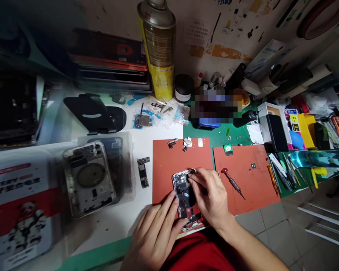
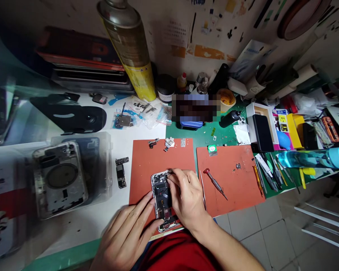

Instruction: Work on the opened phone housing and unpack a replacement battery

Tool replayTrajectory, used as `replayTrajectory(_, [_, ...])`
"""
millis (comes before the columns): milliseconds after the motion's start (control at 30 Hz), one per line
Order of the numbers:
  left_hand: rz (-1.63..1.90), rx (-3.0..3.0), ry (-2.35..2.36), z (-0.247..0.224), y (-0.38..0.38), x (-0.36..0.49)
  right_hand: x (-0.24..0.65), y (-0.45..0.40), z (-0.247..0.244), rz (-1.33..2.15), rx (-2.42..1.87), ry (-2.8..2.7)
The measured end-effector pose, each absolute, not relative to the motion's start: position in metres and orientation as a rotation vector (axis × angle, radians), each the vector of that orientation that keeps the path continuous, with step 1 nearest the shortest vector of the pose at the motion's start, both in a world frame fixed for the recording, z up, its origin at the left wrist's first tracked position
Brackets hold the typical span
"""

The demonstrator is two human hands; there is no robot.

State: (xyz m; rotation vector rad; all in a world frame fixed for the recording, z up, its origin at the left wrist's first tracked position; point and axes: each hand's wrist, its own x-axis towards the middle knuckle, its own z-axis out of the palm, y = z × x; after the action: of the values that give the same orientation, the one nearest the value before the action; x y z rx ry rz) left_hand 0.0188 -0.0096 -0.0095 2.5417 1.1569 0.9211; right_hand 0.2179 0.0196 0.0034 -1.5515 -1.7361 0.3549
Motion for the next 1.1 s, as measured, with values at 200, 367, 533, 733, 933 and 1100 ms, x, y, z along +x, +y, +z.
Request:
replayTrajectory(200, [0.937,2.539,1.156,-0.012,-0.012,0.017,0.226,0.009,0.020,0.241,-1.550,-1.670])
replayTrajectory(367, [1.030,2.557,1.055,-0.022,-0.021,0.009,0.236,-0.013,0.024,0.218,-1.604,-1.679])
replayTrajectory(533, [1.088,2.449,1.136,-0.018,-0.025,0.008,0.238,-0.032,0.020,0.293,-1.611,-1.741])
replayTrajectory(733, [1.091,2.483,1.163,-0.010,-0.023,0.012,0.237,-0.032,0.020,0.368,-1.603,-1.761])
replayTrajectory(933, [1.067,2.498,1.136,-0.010,-0.023,0.012,0.236,-0.032,0.017,0.383,-1.606,-1.785])
replayTrajectory(1100, [1.098,2.468,1.113,-0.009,-0.024,0.013,0.238,-0.022,0.019,0.402,-1.589,-1.807])
